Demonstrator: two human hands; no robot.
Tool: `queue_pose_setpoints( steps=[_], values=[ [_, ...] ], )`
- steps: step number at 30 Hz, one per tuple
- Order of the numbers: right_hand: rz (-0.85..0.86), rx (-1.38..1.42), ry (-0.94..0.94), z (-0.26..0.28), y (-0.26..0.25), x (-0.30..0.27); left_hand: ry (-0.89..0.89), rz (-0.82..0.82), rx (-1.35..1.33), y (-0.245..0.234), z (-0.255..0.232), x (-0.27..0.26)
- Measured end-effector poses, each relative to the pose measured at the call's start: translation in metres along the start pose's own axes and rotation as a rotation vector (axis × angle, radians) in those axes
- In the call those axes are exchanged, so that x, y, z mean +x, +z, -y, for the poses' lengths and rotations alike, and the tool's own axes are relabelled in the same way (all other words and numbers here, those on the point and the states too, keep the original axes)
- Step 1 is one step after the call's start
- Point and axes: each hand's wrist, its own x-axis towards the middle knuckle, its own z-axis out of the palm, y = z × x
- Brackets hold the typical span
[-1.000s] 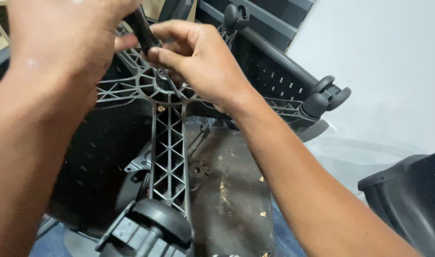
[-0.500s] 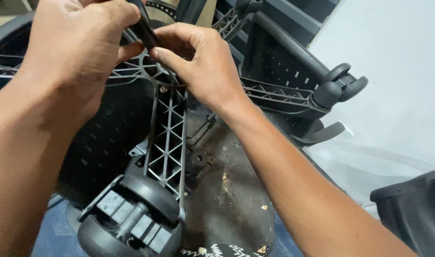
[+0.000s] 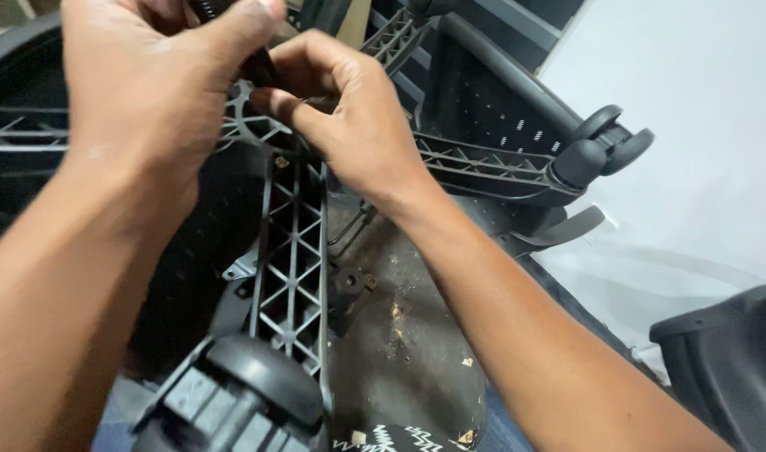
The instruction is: The person uses a screwdriver to tighten a bolt on the central hub of an inverted office chair base. The person holds the base steady with one hand while turning the screwdriver with the other.
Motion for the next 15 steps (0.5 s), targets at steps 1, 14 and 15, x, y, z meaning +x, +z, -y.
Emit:
queue_pose_setpoints(
  steps=[1,14,15],
  values=[
    [0.068,0.068,-0.001,-0.003,-0.003,0.002,-0.009,0.035,-0.039,-0.002,-0.006,0.0],
    [-0.064,0.246,0.005,-0.005,-0.034,0.012,-0.049,0.109,0.02,-0.004,0.003,0.002],
    [-0.095,0.327,0.011,-0.002,-0.039,0.013,-0.047,0.136,0.047,0.0,0.004,0.002]
  ],
)
